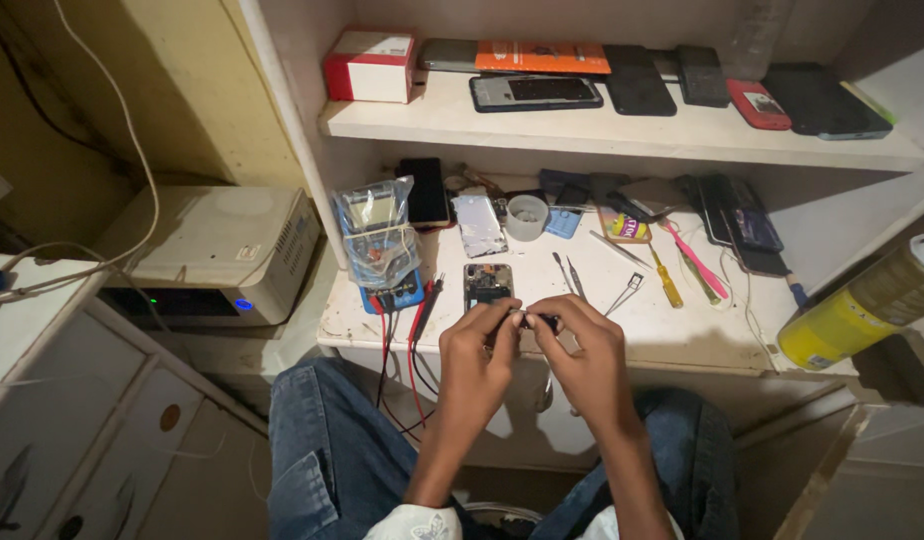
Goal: The person sits at a repair bench working on a disassembled smartphone. They pick up the phone's internal frame, manipulate small components with tweezers and a screwdriver, and hold the board up to view it while probing and adjusting parts by hand.
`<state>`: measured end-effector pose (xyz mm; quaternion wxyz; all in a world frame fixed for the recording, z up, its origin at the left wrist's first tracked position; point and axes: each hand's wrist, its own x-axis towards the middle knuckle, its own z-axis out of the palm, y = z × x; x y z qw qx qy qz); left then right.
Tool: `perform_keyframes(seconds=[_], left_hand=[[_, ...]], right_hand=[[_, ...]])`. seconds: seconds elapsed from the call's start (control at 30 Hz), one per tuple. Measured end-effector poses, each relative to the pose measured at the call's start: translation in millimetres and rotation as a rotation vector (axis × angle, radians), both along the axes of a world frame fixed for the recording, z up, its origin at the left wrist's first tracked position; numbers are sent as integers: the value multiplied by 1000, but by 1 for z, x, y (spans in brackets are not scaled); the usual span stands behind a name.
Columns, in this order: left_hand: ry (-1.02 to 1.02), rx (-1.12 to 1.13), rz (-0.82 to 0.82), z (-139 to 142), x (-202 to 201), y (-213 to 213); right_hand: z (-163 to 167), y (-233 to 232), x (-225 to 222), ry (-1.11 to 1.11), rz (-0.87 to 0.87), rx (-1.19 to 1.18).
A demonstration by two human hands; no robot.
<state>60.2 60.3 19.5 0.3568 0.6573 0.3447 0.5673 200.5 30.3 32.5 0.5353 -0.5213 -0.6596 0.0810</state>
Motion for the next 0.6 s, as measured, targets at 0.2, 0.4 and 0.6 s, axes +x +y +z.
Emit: perform_keyframes(seconds=[0.2, 0.4, 0.6], left_hand=[[-22, 11, 0, 0, 0, -1], [14, -59, 4, 1, 2, -3], [22, -53, 5, 2, 4, -2]], right_hand=[[9, -5, -11, -187, -84, 88], [-3, -4, -19, -209, -185, 149], [-24, 8, -3, -136, -309, 239]])
